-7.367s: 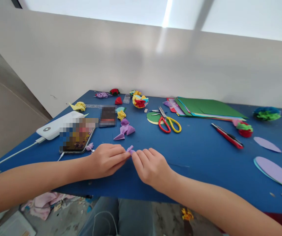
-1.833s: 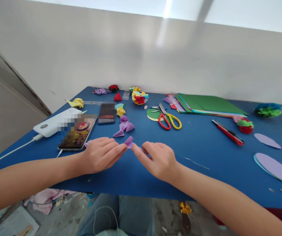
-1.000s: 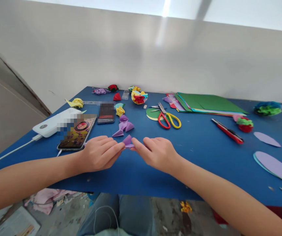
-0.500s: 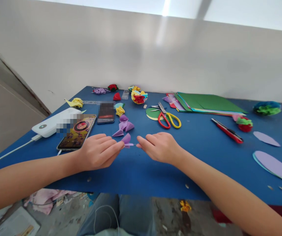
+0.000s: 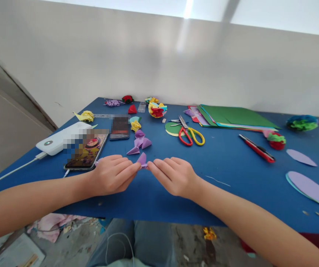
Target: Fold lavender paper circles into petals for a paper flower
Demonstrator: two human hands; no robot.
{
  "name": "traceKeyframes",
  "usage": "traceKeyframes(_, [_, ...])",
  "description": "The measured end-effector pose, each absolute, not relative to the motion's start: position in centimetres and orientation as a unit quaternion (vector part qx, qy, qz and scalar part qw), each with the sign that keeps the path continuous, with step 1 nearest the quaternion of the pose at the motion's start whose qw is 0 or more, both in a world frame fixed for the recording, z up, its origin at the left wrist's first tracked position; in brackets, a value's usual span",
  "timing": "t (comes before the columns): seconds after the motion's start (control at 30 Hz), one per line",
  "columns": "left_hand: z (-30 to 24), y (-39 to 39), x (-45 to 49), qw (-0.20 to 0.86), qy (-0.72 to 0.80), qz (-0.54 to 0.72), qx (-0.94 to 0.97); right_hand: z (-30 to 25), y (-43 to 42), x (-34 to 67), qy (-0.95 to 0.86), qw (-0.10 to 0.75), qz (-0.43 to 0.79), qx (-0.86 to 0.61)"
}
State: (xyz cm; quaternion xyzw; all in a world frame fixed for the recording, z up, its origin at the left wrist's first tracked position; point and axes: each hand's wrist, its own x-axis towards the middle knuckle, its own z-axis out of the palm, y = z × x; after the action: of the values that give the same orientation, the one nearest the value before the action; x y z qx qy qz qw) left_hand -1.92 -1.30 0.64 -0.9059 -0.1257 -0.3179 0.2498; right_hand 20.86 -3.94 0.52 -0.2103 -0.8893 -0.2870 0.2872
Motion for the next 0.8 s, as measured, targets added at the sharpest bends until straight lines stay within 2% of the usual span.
traceKeyframes(0.8, [0.7, -1.4, -1.9, 0.286, -0.11, -0.323, -0.895, 0.4, -4.9, 20.7, -0.891, 0.283, -0.264, -0.237])
